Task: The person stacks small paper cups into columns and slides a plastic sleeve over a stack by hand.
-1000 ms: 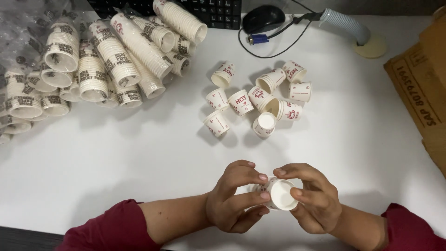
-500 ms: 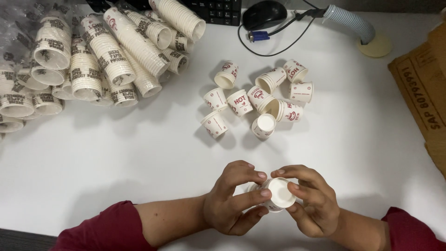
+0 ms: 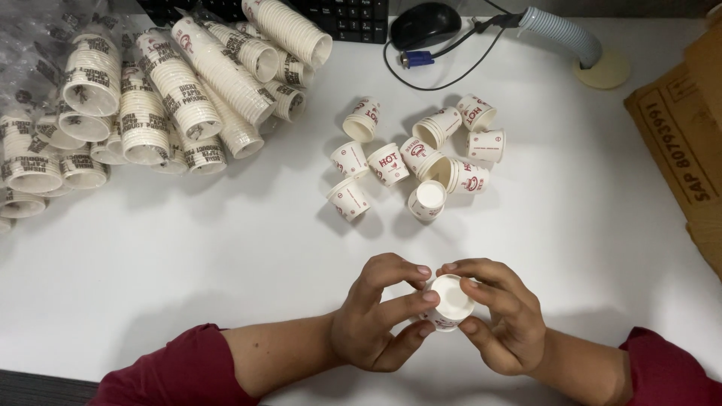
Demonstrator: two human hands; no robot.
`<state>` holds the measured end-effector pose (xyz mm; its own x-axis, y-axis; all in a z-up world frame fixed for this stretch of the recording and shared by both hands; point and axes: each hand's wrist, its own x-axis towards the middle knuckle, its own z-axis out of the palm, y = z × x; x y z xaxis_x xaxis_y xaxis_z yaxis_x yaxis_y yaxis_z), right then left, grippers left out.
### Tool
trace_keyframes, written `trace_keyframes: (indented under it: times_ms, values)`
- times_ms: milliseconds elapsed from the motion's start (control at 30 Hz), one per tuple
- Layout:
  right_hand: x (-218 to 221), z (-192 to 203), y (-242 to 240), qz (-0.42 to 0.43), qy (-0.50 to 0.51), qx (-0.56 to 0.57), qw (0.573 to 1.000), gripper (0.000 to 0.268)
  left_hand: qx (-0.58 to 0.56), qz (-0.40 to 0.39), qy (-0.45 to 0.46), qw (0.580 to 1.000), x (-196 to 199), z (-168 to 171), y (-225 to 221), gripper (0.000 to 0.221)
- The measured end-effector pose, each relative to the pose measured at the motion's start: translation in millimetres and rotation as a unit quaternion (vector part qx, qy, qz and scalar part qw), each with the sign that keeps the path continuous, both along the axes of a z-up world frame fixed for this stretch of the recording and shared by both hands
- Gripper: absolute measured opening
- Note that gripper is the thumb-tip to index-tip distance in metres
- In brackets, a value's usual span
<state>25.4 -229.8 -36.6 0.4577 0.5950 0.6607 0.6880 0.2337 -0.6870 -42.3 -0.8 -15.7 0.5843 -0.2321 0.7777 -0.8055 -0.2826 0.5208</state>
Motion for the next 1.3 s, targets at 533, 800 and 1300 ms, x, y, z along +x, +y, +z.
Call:
trace_keyframes:
  times_ms: [533, 800, 1300]
  values:
    - [-1.5, 5.7, 1.4, -0.008, -0.011, -0.019, 1.000, 0.045, 0.009, 0.003, 0.002, 1.000, -2.0, 5.2, 1.5, 0.045]
    - [1.5, 11.2, 2.1, 0.021, 0.007, -0.011, 1.000, 0.045, 0.029, -0.010, -0.011, 0.999, 1.0, 14.1, 5.7, 0.047]
    - [7.2, 19.4, 12.1, 0.023, -0.083, -0.008, 0.996, 0.065, 0.017, -0.049, -0.014, 0.999, 9.5, 9.5, 18.2, 0.047]
